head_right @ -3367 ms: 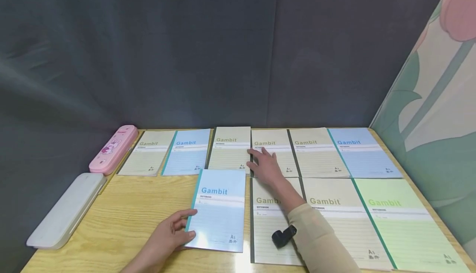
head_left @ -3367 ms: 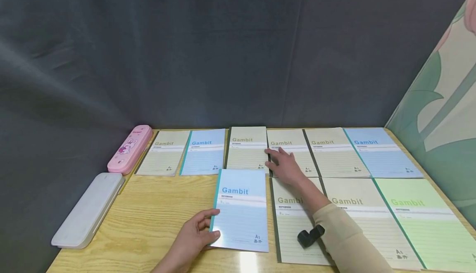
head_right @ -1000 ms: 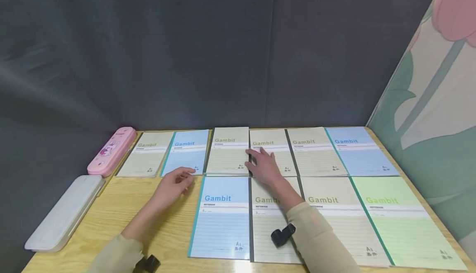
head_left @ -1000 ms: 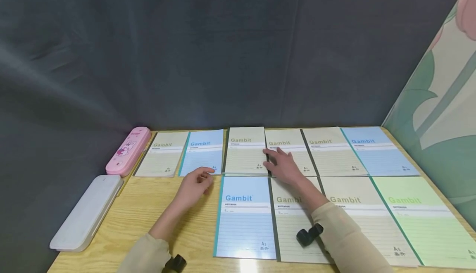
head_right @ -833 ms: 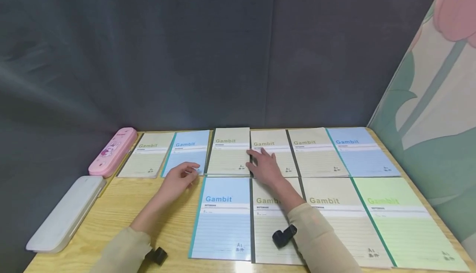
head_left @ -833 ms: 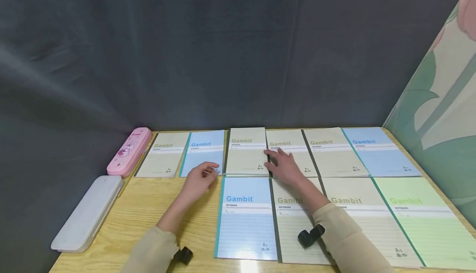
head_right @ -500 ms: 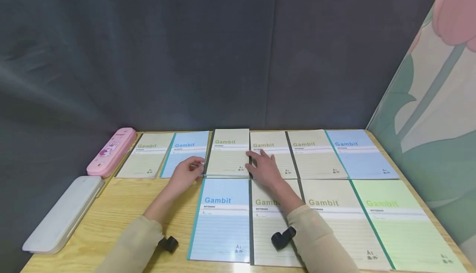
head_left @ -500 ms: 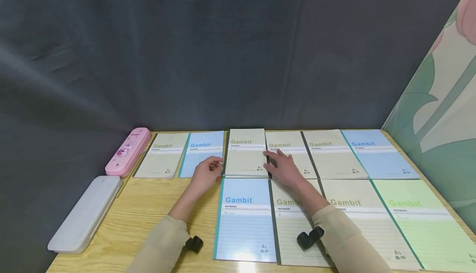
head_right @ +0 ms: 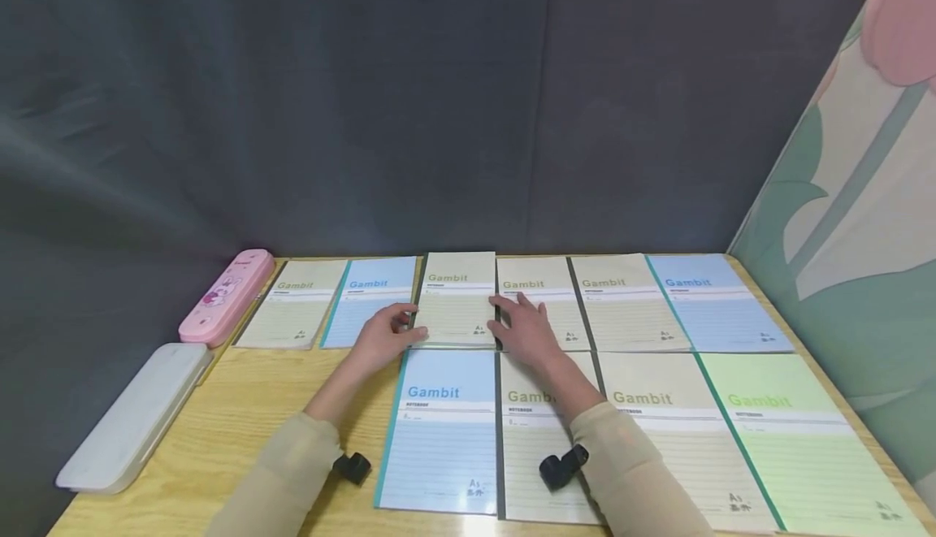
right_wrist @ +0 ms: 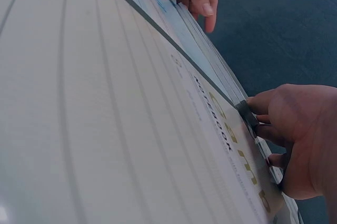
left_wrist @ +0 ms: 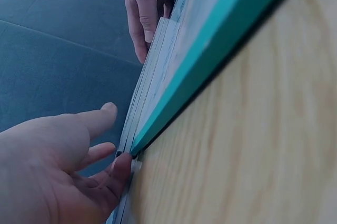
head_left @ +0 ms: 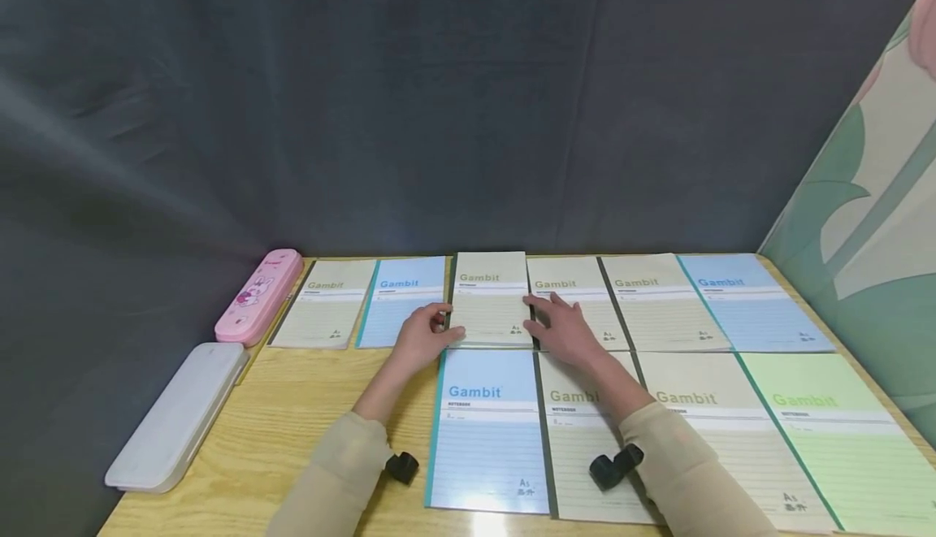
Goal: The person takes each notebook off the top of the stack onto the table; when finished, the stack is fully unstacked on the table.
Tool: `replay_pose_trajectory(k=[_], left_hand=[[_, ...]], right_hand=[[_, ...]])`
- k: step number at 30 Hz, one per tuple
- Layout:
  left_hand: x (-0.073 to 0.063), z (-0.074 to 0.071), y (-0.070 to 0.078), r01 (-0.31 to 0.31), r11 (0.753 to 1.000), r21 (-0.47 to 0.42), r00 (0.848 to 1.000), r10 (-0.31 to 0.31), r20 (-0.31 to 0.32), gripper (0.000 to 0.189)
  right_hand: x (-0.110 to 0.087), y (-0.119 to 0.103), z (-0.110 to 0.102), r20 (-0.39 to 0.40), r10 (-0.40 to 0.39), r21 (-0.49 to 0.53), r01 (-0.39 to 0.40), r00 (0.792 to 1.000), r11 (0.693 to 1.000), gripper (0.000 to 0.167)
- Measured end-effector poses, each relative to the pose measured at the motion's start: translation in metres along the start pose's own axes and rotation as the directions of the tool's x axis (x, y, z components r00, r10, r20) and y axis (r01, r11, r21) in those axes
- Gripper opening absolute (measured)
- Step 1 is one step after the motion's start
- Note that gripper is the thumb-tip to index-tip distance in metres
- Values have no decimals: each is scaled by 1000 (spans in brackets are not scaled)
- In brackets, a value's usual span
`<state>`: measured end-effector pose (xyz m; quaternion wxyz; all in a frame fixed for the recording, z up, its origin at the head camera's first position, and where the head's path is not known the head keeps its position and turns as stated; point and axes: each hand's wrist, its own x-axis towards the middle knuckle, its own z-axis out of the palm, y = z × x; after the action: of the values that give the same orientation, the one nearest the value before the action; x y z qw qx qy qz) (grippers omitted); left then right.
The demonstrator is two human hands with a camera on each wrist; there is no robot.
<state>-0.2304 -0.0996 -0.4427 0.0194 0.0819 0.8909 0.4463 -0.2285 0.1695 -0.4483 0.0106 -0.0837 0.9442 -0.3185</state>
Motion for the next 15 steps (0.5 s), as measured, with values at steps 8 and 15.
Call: replay_pose_trajectory(k=[8, 15], left_hand=[[-1, 1, 0, 33, 999, -3, 999, -33, 4, 43], [0, 2, 0, 85, 984, -153, 996, -88, -15, 36]], right_hand=[[1, 2, 0, 3, 0, 5, 0, 1000, 1000, 53], [2, 1, -1, 5, -1, 8, 1, 1000, 1000, 58]])
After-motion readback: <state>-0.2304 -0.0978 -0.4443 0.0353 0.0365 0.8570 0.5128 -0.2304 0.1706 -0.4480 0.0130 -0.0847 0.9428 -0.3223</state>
